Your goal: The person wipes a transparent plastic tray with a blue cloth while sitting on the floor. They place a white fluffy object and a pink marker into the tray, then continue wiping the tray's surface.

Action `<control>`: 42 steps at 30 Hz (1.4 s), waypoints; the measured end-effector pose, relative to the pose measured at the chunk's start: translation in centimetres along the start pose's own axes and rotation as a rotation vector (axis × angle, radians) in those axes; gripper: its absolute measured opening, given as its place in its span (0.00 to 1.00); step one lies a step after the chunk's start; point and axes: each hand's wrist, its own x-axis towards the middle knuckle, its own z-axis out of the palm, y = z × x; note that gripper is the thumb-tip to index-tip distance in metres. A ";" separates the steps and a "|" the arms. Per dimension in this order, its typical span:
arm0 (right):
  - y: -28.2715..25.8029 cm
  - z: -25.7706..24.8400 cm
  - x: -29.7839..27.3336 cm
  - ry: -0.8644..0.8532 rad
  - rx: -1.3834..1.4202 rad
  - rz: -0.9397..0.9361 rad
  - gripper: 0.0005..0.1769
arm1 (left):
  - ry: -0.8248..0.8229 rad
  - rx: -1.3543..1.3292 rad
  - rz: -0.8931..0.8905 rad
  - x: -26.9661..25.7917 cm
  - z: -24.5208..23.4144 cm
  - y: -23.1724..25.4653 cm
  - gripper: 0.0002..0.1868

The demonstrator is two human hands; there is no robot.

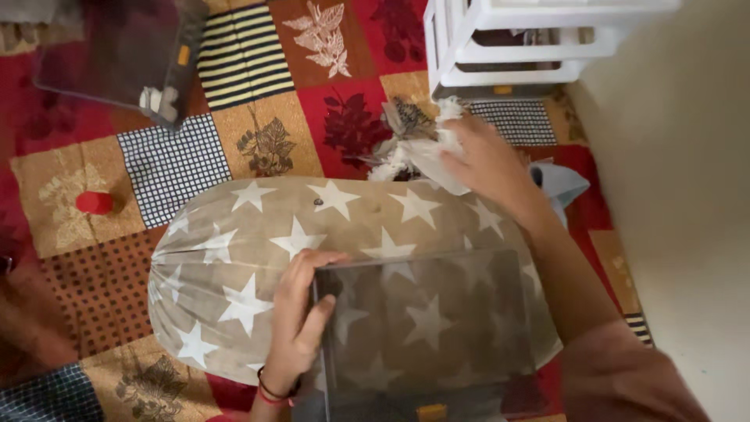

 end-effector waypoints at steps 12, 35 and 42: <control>-1.6 11.1 5.8 -0.256 -0.166 0.165 0.46 | -0.017 -0.047 -0.023 0.9 -0.3 -1.1 0.24; 2.2 -16.7 -4.6 0.524 0.536 0.051 0.24 | 0.088 -0.099 0.075 -1.3 0.7 -1.0 0.22; -1.2 -24.6 -8.1 0.635 0.525 -0.013 0.23 | 0.098 -0.131 0.030 -1.8 1.0 -2.2 0.23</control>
